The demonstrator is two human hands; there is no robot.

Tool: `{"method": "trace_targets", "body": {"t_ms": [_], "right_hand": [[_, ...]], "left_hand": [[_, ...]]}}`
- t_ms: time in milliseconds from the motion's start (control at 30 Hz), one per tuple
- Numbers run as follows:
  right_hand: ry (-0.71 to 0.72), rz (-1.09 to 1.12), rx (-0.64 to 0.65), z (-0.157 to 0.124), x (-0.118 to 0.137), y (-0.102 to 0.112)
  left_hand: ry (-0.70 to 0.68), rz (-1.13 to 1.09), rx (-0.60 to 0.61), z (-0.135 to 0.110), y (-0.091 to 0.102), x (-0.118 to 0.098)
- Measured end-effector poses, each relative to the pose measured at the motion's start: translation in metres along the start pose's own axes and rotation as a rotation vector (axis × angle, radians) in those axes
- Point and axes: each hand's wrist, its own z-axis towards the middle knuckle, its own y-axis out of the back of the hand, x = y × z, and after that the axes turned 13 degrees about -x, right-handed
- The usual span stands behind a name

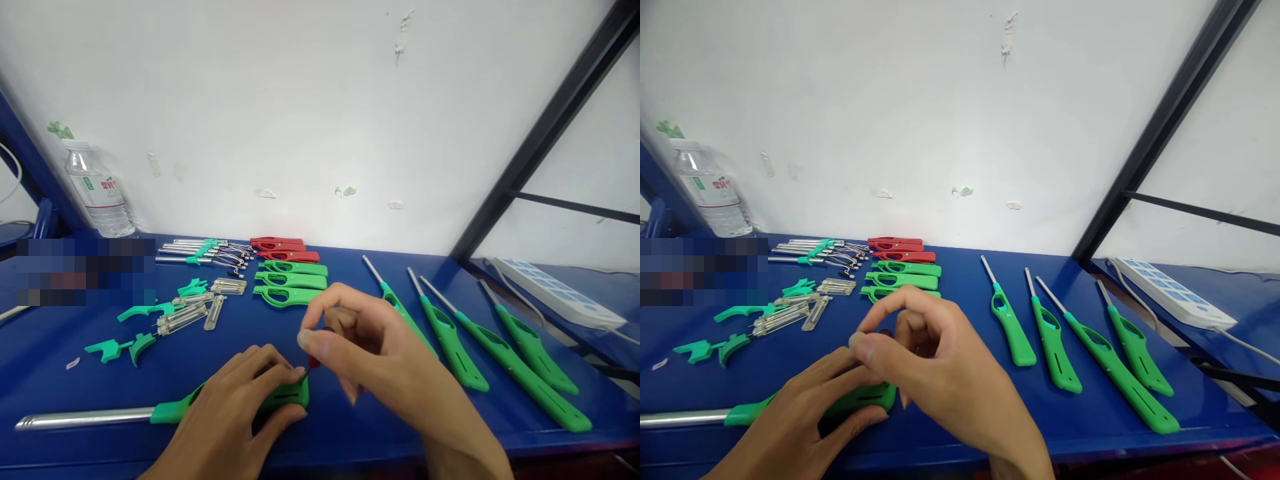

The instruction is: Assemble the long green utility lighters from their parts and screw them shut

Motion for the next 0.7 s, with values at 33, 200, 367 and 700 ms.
{"method": "trace_targets", "body": {"t_ms": [33, 200, 367, 700], "right_hand": [[0.007, 0.026, 0.046, 0.001, -0.001, 0.001], [0.036, 0.035, 0.148, 0.002, -0.006, 0.010], [0.022, 0.053, 0.051, 0.002, -0.003, 0.009], [-0.030, 0.054, -0.042, -0.001, -0.001, -0.003]], "left_hand": [[-0.005, -0.002, -0.003, 0.000, 0.000, 0.000], [0.006, -0.028, -0.043, 0.002, 0.000, -0.001], [0.012, -0.058, -0.034, 0.004, 0.000, -0.003], [-0.017, -0.003, -0.050, 0.001, -0.003, 0.001]]}}
